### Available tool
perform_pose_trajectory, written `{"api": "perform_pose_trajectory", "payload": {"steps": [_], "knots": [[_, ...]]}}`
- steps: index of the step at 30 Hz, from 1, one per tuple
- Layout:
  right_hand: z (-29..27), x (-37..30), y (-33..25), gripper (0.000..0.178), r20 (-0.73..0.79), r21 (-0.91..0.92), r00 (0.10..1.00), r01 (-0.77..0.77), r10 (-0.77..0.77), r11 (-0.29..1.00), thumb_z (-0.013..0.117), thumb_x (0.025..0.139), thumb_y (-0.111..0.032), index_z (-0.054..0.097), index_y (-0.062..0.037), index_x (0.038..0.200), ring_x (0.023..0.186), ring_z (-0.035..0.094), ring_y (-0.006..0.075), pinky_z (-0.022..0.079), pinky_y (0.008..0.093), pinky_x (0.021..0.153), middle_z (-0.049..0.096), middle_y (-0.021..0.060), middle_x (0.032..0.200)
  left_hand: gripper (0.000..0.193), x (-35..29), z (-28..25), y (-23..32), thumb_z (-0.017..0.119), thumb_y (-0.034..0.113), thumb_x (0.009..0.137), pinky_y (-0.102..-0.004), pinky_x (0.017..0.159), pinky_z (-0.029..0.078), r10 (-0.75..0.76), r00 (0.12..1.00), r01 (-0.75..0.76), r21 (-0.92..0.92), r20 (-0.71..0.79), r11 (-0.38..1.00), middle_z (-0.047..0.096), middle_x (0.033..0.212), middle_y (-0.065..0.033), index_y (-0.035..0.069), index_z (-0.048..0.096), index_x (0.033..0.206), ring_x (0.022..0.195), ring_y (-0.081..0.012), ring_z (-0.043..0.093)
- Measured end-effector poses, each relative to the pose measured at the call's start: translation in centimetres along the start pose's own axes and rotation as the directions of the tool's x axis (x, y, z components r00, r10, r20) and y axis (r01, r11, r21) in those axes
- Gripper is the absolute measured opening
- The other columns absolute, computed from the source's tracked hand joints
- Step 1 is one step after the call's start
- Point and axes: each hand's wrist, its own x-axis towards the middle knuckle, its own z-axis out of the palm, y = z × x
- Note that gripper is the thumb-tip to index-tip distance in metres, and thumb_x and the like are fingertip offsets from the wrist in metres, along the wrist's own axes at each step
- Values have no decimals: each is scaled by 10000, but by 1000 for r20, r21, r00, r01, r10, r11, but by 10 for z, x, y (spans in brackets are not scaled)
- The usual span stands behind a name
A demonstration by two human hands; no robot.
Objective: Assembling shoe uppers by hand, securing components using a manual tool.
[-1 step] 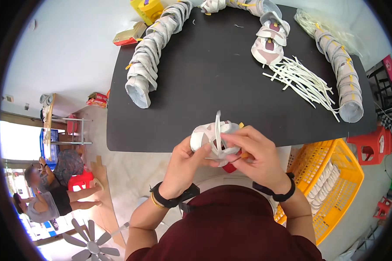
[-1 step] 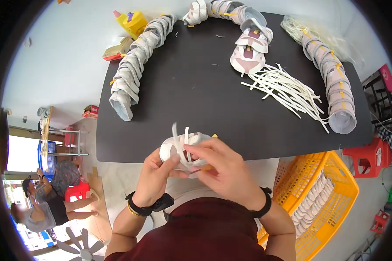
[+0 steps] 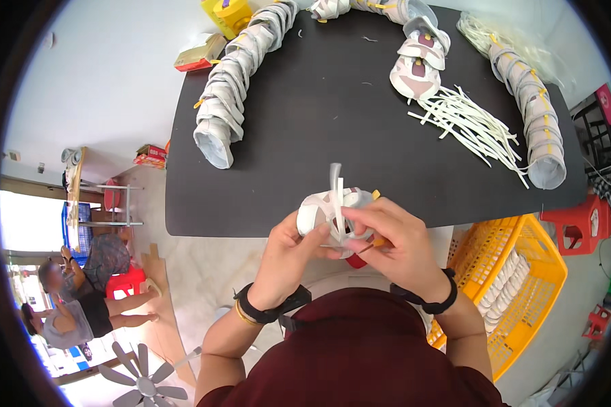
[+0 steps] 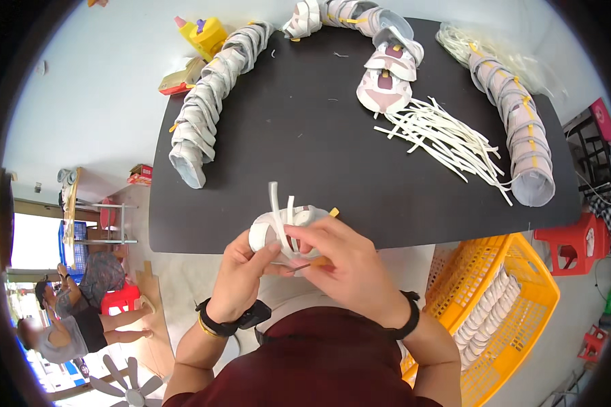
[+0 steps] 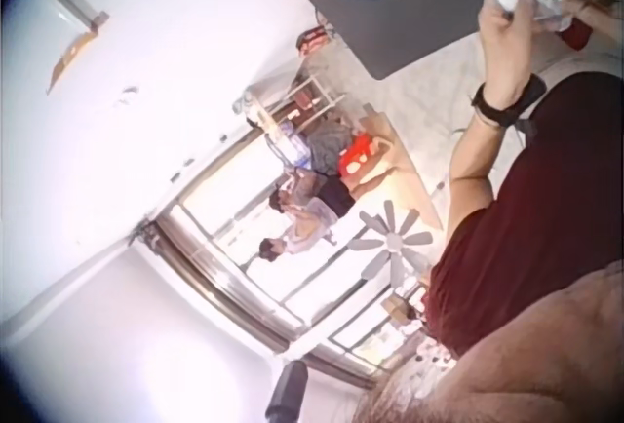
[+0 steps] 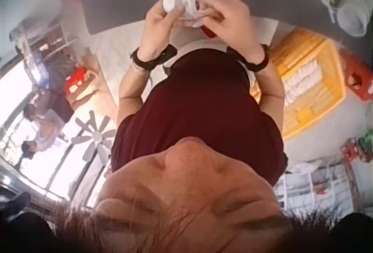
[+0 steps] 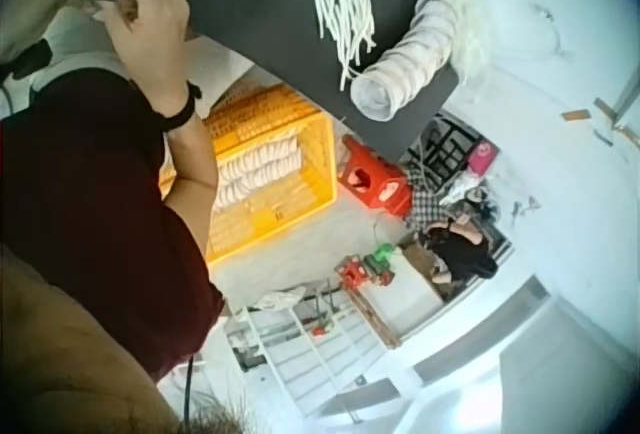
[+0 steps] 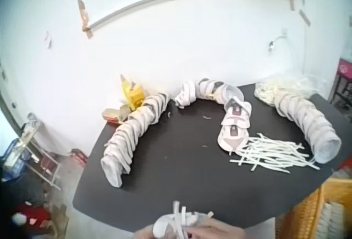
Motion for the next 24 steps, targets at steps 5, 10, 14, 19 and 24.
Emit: {"api": "perform_pose_trajectory", "payload": {"steps": [5,10,14,19,24], "knots": [[15,8,3,257,-85,53,996,-33,37,998,662,790,45,678,-22,1038,719,626,159,532,266,628,647,80,856,266,-1,7,-3,519,59,968,-293,783,577,46,999,-45,67,-1,997,652,1090,-87,-16,543,1222,939,-158,657],[18,9,3,156,-96,30,994,-56,58,998,690,789,2,688,-16,943,671,606,157,484,270,589,642,65,800,251,-3,11,-7,515,18,959,-303,802,565,92,996,-90,69,-15,994,659,1070,-95,-19,540,1206,931,-165,663],[16,11,-5,107,-82,37,995,-47,50,998,711,787,-27,655,-3,875,641,582,153,477,266,590,629,66,783,247,-6,9,-11,516,2,951,-286,796,563,92,995,-89,108,-28,990,654,1062,-79,-23,540,1196,926,-145,652],[18,-2,-15,99,-9,138,996,-84,86,987,702,792,-34,624,-6,845,650,618,163,490,280,579,626,74,769,237,-7,10,-11,533,11,947,-279,774,568,203,972,-198,55,-122,979,651,1052,-74,-32,539,1180,895,-137,647],[18,-10,-4,108,63,71,975,-219,215,973,699,769,-41,618,-16,836,628,658,177,492,285,569,643,94,726,252,-5,8,-10,535,28,950,-285,766,563,187,971,-199,-70,-150,977,654,1051,-77,-28,533,1196,875,-142,649]]}}
